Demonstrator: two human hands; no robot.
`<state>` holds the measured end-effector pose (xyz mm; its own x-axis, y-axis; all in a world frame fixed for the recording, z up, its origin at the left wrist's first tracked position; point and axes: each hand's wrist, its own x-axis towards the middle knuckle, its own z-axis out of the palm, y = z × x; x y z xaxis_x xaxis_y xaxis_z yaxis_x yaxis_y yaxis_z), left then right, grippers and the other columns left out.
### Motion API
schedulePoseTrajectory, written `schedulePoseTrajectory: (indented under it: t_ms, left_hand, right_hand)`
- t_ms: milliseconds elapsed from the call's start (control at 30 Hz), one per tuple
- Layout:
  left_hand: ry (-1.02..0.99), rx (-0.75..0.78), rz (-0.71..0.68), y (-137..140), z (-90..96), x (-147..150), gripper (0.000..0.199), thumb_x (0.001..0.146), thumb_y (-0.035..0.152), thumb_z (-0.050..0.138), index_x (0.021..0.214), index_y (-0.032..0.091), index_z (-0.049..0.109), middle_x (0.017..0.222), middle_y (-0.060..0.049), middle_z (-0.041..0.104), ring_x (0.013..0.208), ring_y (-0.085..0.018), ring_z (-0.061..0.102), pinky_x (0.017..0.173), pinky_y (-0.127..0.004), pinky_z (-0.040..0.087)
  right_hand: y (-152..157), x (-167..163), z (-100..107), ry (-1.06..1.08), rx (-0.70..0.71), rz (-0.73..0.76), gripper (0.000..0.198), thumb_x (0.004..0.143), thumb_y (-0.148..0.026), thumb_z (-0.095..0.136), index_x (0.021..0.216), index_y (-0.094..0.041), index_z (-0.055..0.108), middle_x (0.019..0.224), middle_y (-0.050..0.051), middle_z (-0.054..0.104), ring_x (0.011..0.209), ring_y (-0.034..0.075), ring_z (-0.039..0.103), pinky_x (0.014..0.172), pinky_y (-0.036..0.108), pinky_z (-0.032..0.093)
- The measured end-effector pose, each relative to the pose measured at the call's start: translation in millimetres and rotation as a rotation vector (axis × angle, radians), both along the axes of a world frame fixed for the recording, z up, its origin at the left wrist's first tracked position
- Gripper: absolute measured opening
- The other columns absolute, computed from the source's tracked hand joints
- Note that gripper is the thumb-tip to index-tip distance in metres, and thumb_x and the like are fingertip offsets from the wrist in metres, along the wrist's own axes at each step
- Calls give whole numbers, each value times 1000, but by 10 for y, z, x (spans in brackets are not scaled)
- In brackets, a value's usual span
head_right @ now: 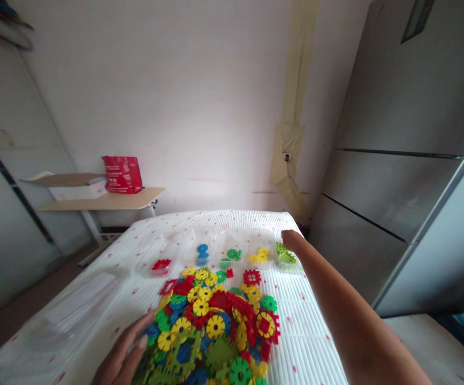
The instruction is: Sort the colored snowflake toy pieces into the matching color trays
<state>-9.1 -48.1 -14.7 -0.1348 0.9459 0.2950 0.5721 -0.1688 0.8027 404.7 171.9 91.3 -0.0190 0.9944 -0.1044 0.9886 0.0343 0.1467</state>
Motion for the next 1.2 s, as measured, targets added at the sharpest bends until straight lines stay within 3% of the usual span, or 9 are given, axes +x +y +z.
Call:
schedulePoseTrajectory:
  t_ms: [167,267,400,467,533,667,767,933,1200]
  left_hand:
    - [-20,-10,30,5,29,50,40,86,41,39,121,27,51,129,-4,52,122,-22,45,105,-43,35]
    - [-24,2,14,-1,42,65,40,87,38,38,122,24,51,128,-7,53,121,-22,45,104,-44,35]
    - [-47,18,22,-11,75,83,38,86,35,40,121,23,53,126,-7,55,119,-22,47,103,-43,36]
    - [-64,21,28,-11,84,87,38,86,35,41,120,23,54,124,-7,56,118,-22,48,102,-42,36]
    - [-79,23,28,-10,82,86,37,86,35,41,119,23,54,124,-8,56,117,-22,49,101,-42,37]
    - [-97,31,15,-16,73,75,37,86,35,41,120,23,53,124,-8,56,117,-21,49,102,-41,36]
    - [-104,33,-6,-33,83,71,37,87,34,41,120,24,52,125,-7,55,118,-21,47,103,-40,35]
    - [-123,35,-30,-44,106,79,37,88,34,40,122,23,51,126,-7,54,119,-20,46,103,-40,34]
    - [-142,61,-35,-35,119,80,37,88,33,41,121,22,51,125,-7,55,118,-20,48,102,-39,35]
  right_hand:
    - [-153,-46,208,76,139,-11,21,89,-21,46,103,-13,58,101,10,63,89,19,61,75,33,48]
    - [-403,-225,374,152,222,48,26,86,-13,38,102,-14,59,95,12,66,86,19,63,71,28,45]
    - [-1010,-690,481,604,210,446,19,80,-15,42,88,-18,59,82,4,67,71,14,62,64,22,44]
    - [-1341,-958,434,694,130,623,19,82,-19,41,84,-19,60,76,2,66,67,13,59,60,22,42]
    - [-1612,-1199,316,668,46,682,19,83,-19,40,78,-19,59,68,0,64,60,11,56,54,21,37]
    - [-1926,-1532,6,332,39,560,8,75,-24,52,73,-20,59,64,1,65,56,14,58,49,23,29]
    - [-2044,-1664,-97,131,22,475,20,70,-34,58,85,-21,62,71,7,69,64,23,64,48,25,30]
    - [-2148,-1753,-36,42,-23,438,37,67,-31,58,101,-18,61,81,12,70,74,31,66,54,31,39]
    - [-2157,-1745,70,80,-31,445,33,67,-26,56,99,-18,60,83,12,70,75,30,66,55,30,40]
